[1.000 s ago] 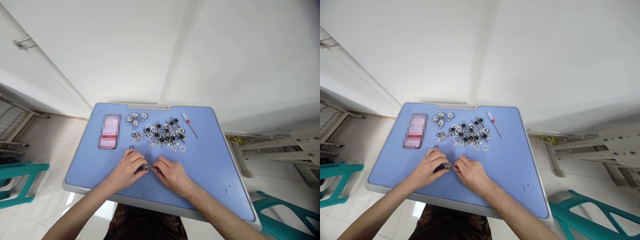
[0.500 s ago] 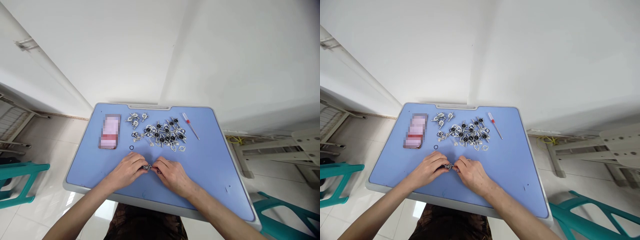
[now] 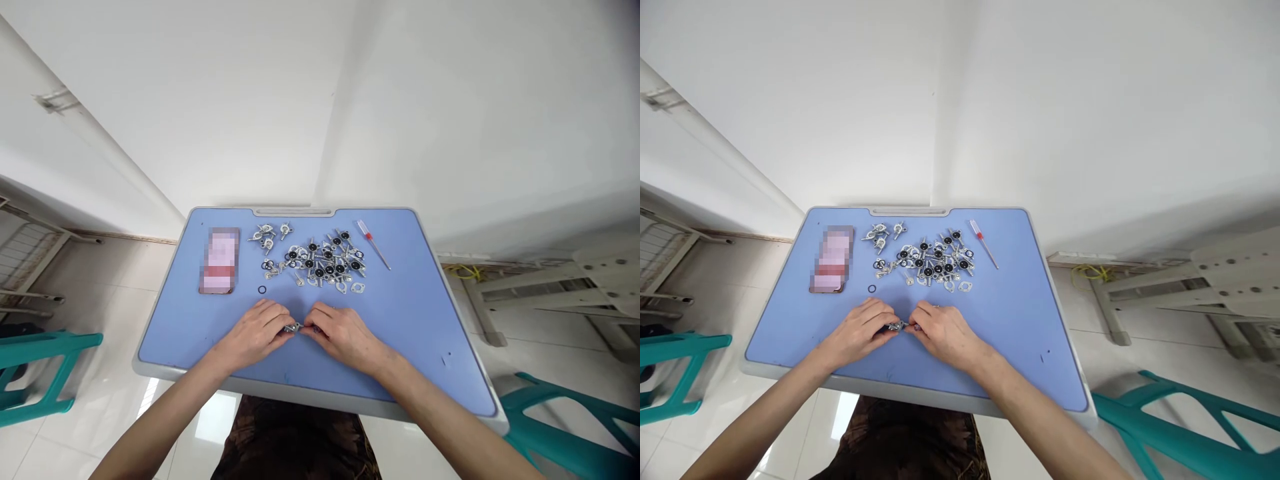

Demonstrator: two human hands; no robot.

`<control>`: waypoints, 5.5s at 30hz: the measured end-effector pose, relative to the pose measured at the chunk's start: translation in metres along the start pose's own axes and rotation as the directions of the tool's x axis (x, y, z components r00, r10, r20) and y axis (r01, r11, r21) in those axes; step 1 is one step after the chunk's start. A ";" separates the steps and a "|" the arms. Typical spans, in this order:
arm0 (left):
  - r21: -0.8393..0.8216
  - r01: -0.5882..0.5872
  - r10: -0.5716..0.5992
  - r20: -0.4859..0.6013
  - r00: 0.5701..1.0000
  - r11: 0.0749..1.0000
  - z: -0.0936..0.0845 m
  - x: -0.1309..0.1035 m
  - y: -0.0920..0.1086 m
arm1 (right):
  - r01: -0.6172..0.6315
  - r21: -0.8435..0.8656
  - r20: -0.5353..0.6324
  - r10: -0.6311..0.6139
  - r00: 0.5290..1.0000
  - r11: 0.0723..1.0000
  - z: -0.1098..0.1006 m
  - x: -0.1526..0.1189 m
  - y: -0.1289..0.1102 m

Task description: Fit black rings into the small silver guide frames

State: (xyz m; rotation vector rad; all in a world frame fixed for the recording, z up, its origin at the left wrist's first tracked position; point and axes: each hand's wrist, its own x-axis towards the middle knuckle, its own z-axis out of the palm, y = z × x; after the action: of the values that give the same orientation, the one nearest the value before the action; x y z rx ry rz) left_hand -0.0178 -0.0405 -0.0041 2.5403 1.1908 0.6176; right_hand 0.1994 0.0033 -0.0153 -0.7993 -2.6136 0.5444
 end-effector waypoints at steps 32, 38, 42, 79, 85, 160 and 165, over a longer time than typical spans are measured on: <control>-0.068 0.011 -0.017 -0.082 0.996 0.998 0.007 0.000 -0.009 | -0.212 0.180 -0.209 0.248 0.946 0.961 -0.005 0.016 0.020; -0.091 0.017 -0.026 -0.100 0.995 0.996 0.009 0.001 -0.009 | -0.273 0.183 -0.269 0.315 0.910 0.944 -0.007 0.019 0.018; -0.092 0.010 -0.021 -0.119 0.993 0.996 0.009 -0.002 -0.007 | -0.288 0.071 -0.275 0.296 0.915 0.955 -0.018 0.028 0.012; -0.060 0.127 -0.135 -0.164 0.977 0.990 0.013 0.000 -0.014 | -0.370 -0.273 -0.022 0.379 0.925 0.888 -0.029 0.106 0.021; -0.047 0.117 -0.123 -0.164 0.979 0.992 0.012 0.000 -0.013 | -0.383 -0.301 -0.002 0.401 0.916 0.873 -0.020 0.109 0.021; -0.049 0.150 -0.155 -0.104 0.982 0.987 0.008 0.000 -0.011 | -0.075 0.242 -0.154 0.115 0.981 0.967 0.000 0.019 -0.014; -0.065 0.141 -0.148 -0.108 0.983 0.988 0.009 0.001 -0.012 | -0.224 0.408 -0.202 0.327 0.923 0.885 -0.014 0.018 -0.014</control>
State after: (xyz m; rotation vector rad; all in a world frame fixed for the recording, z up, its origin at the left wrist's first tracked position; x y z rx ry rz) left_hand -0.0206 -0.0323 -0.0171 2.3736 1.3606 0.7568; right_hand 0.1851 0.0068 0.0069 -1.0403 -2.0677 0.9191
